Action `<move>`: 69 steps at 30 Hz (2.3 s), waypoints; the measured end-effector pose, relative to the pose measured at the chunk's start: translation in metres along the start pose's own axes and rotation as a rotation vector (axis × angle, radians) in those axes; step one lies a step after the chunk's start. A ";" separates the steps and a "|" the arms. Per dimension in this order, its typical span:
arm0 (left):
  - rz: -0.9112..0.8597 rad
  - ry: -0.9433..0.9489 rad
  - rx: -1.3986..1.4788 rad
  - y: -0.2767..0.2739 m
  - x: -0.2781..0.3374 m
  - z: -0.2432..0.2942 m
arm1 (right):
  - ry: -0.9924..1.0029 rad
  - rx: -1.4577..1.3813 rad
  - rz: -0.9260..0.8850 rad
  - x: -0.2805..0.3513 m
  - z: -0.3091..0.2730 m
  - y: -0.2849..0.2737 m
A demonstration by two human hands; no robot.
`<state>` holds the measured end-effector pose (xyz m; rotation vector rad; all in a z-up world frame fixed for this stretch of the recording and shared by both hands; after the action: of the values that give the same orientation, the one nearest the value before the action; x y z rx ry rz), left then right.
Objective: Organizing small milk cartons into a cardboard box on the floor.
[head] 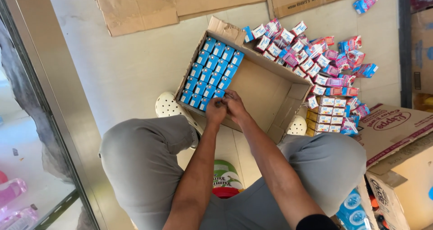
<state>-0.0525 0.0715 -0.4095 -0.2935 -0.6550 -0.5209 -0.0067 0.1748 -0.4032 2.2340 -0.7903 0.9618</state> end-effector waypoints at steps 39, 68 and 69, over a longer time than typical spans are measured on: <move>-0.059 -0.128 0.214 -0.001 0.006 0.012 | -0.168 0.035 0.035 0.001 -0.025 0.011; 0.119 0.146 -0.131 0.001 -0.001 -0.019 | -0.333 0.470 0.637 0.020 -0.043 -0.084; 0.109 0.136 -0.115 0.003 0.001 -0.021 | -0.334 0.540 0.708 0.038 -0.055 -0.089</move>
<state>-0.0402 0.0651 -0.4251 -0.3961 -0.4749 -0.4698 0.0533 0.2610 -0.3660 2.6651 -1.7211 1.2394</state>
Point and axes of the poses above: each hand's wrist, its own x-axis away from the middle knuckle, its own y-axis out of the palm, z = x × y, the point moved 5 cm from there along -x, towards the middle knuckle, and after that the axes turned 6 degrees about -z, right-handed, at the moved point
